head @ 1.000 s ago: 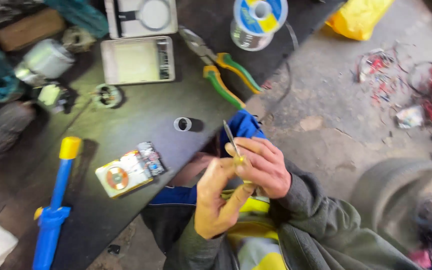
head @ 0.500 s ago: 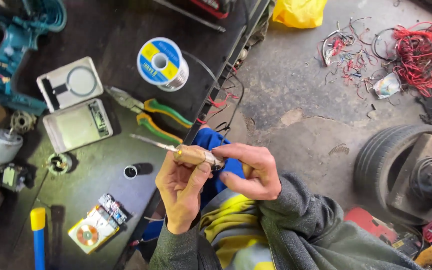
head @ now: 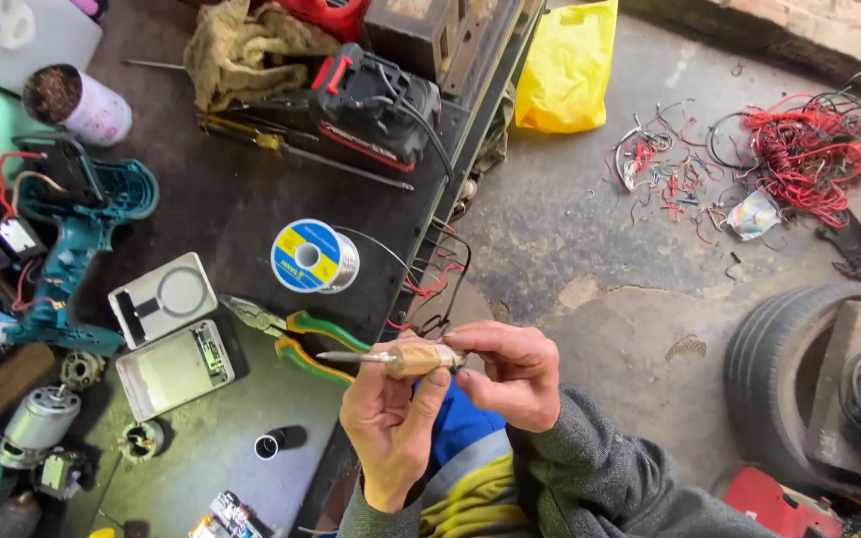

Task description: Desoldering electronic components from a circuit board using a soldering iron and a manual desoldering pump.

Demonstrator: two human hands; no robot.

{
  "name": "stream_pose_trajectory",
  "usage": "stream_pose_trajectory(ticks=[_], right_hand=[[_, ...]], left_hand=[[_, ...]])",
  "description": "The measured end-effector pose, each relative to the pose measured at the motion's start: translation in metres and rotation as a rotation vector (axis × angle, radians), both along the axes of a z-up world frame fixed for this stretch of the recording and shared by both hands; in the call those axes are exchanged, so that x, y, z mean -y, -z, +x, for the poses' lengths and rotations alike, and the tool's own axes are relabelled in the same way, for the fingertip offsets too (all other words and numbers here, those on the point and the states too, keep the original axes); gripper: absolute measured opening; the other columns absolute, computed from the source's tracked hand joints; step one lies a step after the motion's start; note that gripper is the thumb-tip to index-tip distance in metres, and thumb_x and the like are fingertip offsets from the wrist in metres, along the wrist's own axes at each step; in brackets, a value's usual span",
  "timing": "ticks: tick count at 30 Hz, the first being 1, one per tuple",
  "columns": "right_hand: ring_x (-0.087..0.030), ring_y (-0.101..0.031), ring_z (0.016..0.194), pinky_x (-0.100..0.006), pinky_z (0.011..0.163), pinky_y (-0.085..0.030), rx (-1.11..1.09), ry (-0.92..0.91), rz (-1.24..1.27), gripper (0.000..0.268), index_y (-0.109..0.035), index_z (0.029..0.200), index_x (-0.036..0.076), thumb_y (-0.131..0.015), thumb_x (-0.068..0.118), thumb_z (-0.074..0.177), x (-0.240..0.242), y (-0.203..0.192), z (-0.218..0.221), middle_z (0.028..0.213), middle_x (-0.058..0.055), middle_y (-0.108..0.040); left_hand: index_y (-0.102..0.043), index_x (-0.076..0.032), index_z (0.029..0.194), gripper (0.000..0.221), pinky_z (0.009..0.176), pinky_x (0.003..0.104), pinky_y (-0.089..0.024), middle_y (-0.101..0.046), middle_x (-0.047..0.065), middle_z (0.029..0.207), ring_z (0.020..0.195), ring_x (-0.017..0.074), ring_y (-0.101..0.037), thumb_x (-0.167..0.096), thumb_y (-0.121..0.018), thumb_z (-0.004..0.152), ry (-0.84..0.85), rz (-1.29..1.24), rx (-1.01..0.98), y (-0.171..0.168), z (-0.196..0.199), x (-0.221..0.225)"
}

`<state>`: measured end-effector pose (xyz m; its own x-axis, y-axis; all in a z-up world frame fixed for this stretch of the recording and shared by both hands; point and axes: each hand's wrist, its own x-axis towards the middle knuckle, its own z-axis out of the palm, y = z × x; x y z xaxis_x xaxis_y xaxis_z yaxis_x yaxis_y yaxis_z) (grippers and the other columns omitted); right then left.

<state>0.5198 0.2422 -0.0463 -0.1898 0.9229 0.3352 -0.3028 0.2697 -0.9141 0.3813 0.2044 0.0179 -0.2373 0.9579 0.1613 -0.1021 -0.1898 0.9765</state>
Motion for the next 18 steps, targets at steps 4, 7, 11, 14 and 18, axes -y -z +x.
stream_pose_trajectory(ticks=[4, 7, 11, 14, 18], right_hand=[[-0.024, -0.074, 0.085, -0.03, 0.073, -0.059, 0.106, 0.063, 0.025, 0.026, -0.072, 0.11, -0.004, -0.073, 0.006, 0.086, -0.021, -0.003, 0.008, 0.103, -0.021, -0.076], [-0.027, -0.076, 0.095, -0.031, 0.08, -0.062, 0.092, 0.085, 0.02, 0.029, -0.071, 0.113, -0.005, -0.064, -0.004, 0.085, -0.04, 0.0, 0.014, 0.11, -0.023, -0.075], [-0.031, -0.071, 0.103, -0.042, 0.089, -0.059, -0.067, 0.108, 0.176, 0.044, -0.066, 0.123, -0.011, -0.078, 0.008, 0.084, -0.089, -0.001, 0.011, 0.114, -0.027, -0.07], [-0.026, -0.071, 0.092, -0.041, 0.078, -0.059, -0.044, 0.268, 0.269, 0.042, -0.07, 0.12, -0.012, -0.083, 0.004, 0.084, -0.127, -0.009, 0.008, 0.104, -0.026, -0.072], [-0.027, -0.071, 0.088, -0.04, 0.074, -0.057, 0.318, 0.523, 0.403, 0.031, -0.072, 0.125, 0.001, -0.078, 0.014, 0.098, -0.186, -0.009, 0.011, 0.104, -0.018, -0.074]], left_hand=[[-0.065, 0.004, 0.103, 0.009, 0.09, 0.036, -0.064, -0.07, 0.019, 0.101, 0.098, 0.0276, -0.071, 0.003, -0.067, 0.094, 0.016, 0.022, 0.041, -0.006, 0.008, -0.027], [-0.063, 0.001, 0.104, 0.011, 0.088, 0.03, -0.062, -0.073, 0.013, 0.1, 0.092, 0.0191, -0.073, -0.003, -0.068, 0.096, 0.02, 0.0, 0.035, -0.014, 0.015, -0.049], [-0.066, 0.001, 0.102, 0.015, 0.076, 0.029, -0.06, -0.072, 0.01, 0.079, 0.071, 0.0149, -0.07, -0.001, -0.075, 0.09, -0.103, -0.006, -0.019, -0.017, 0.032, -0.093], [-0.07, 0.001, 0.102, 0.021, 0.069, 0.032, -0.059, -0.072, 0.013, 0.07, 0.063, 0.0161, -0.07, -0.006, -0.081, 0.086, -0.192, -0.011, -0.086, -0.015, 0.043, -0.131], [-0.067, 0.001, 0.123, 0.043, 0.086, 0.029, -0.057, -0.072, 0.016, 0.115, 0.101, 0.0175, -0.065, -0.015, -0.082, 0.086, -0.302, -0.059, -0.114, -0.009, 0.052, -0.152]])
